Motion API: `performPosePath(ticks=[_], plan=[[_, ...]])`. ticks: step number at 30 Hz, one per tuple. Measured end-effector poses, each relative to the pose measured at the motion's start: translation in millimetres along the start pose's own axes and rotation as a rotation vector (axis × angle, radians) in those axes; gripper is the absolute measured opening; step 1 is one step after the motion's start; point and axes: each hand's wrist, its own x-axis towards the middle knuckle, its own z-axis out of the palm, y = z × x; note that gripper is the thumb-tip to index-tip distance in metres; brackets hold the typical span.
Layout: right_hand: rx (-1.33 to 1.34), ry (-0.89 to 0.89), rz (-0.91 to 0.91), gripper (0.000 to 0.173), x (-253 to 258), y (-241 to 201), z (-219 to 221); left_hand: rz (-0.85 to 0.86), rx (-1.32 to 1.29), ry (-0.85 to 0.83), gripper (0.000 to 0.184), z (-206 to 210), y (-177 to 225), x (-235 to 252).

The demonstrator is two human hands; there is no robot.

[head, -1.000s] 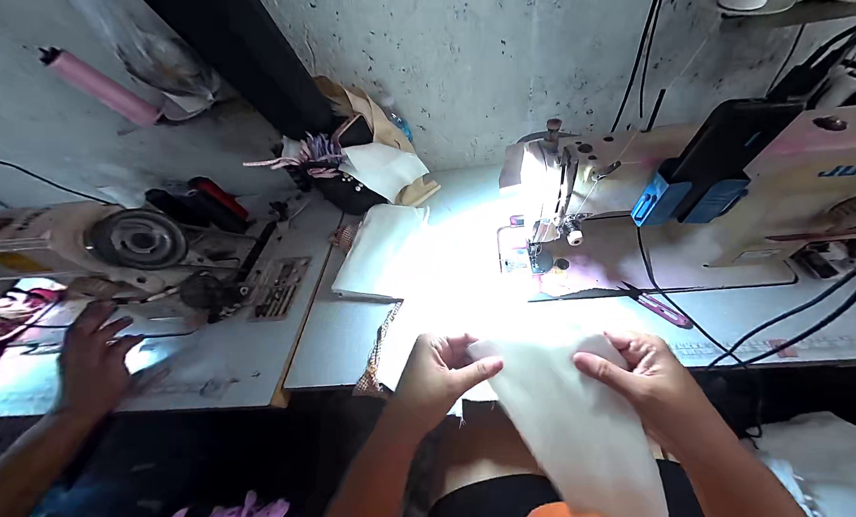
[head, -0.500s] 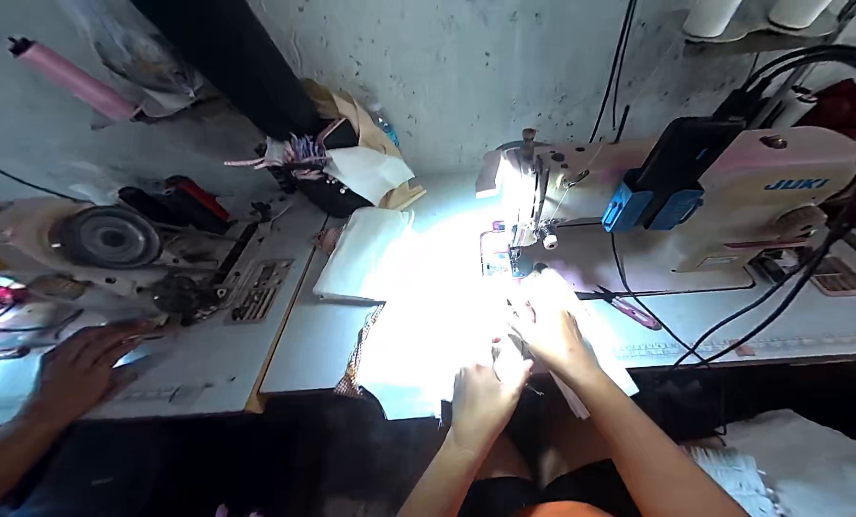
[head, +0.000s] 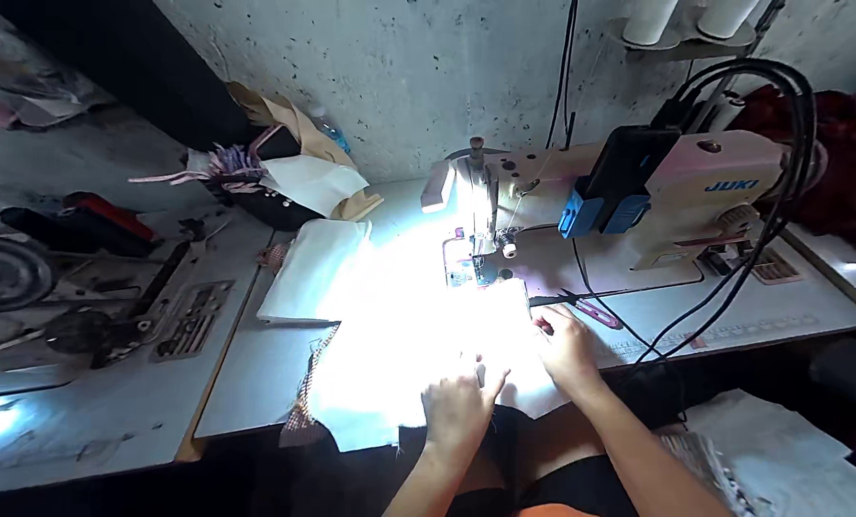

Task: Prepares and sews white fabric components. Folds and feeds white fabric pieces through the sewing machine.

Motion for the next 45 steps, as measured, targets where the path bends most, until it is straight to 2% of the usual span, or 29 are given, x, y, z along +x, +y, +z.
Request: performPosePath(ticks=[2,4,7,10,12,13,16,19,20,22,24,26,30,32,35,38,40,42,45], plan=[[-0.010,0.077,-0.053,0.006,-2.0,-0.2,3.3,-0.080,-0.041,-0.123,0.033,-0.6,0.3,3.1],[0.032,0.083,-0.073,0.003,0.1,-0.9,1.9,-0.143,-0.121,-0.173,0.027,-2.7,-2.0,9.3],[0.174,-0.014,0.035,0.017,3.1,-2.0,-5.3,-0.043,-0.235,-0.116,0.026,-1.8,4.0,25.1],[0.184,-0.119,0.148,0.038,9.2,-8.4,-9.0,0.013,-0.292,-0.265,0.035,-1.8,19.3,57.6],[0.128,-0.191,0.206,0.037,16.9,-15.0,-11.4,0.019,-0.292,-0.373,0.037,10.4,21.5,77.5],[0.094,-0.202,0.214,0.033,21.3,-17.2,-11.3,0.035,-0.276,-0.375,0.037,19.6,20.3,82.8],[0.061,-0.171,0.149,0.022,29.1,-14.0,-5.5,0.068,-0.293,-0.335,0.031,38.0,18.1,82.0],[0.277,-0.117,0.043,0.015,29.2,-4.3,-3.1,-0.018,-0.531,-0.321,0.025,34.0,15.6,71.8],[0.383,-0.121,0.036,0.012,28.6,-2.0,-4.2,-0.050,-0.650,-0.234,0.021,34.6,13.4,66.5],[0.649,-0.176,0.088,0.018,24.9,-4.6,-10.7,-0.083,-0.813,-0.032,0.022,29.9,10.6,57.2],[0.764,-0.205,0.137,0.030,19.5,-8.6,-17.0,-0.098,-0.742,0.099,0.030,19.5,6.2,53.2],[0.667,-0.173,0.138,0.043,17.5,-5.6,-19.0,-0.139,-0.511,0.110,0.035,11.7,-4.6,59.0],[0.408,-0.169,0.149,0.049,23.3,4.5,-18.9,-0.126,-0.086,-0.225,0.058,-0.2,-31.1,99.2],[0.316,-0.180,0.157,0.045,32.1,1.7,-19.6,-0.037,-0.058,-0.309,0.048,-6.4,-40.3,114.9],[0.302,-0.146,0.148,0.030,46.3,-2.5,-11.2,0.073,-0.302,-0.440,0.031,-21.6,-51.8,127.3],[0.498,-0.072,0.023,0.022,59.1,-6.1,7.7,-0.001,-0.576,-0.489,0.020,-42.2,-59.4,127.7],[0.629,-0.086,-0.018,0.019,65.1,-9.1,18.4,-0.001,-0.748,-0.419,0.011,-59.6,-60.5,119.4],[0.675,-0.100,-0.018,0.015,67.1,-10.1,26.2,0.070,-0.949,-0.339,0.014,-71.7,-60.4,110.8],[0.436,-0.014,-0.011,0.008,63.1,-18.3,32.3,0.096,-1.020,-0.289,0.018,-82.5,-60.1,104.4]])
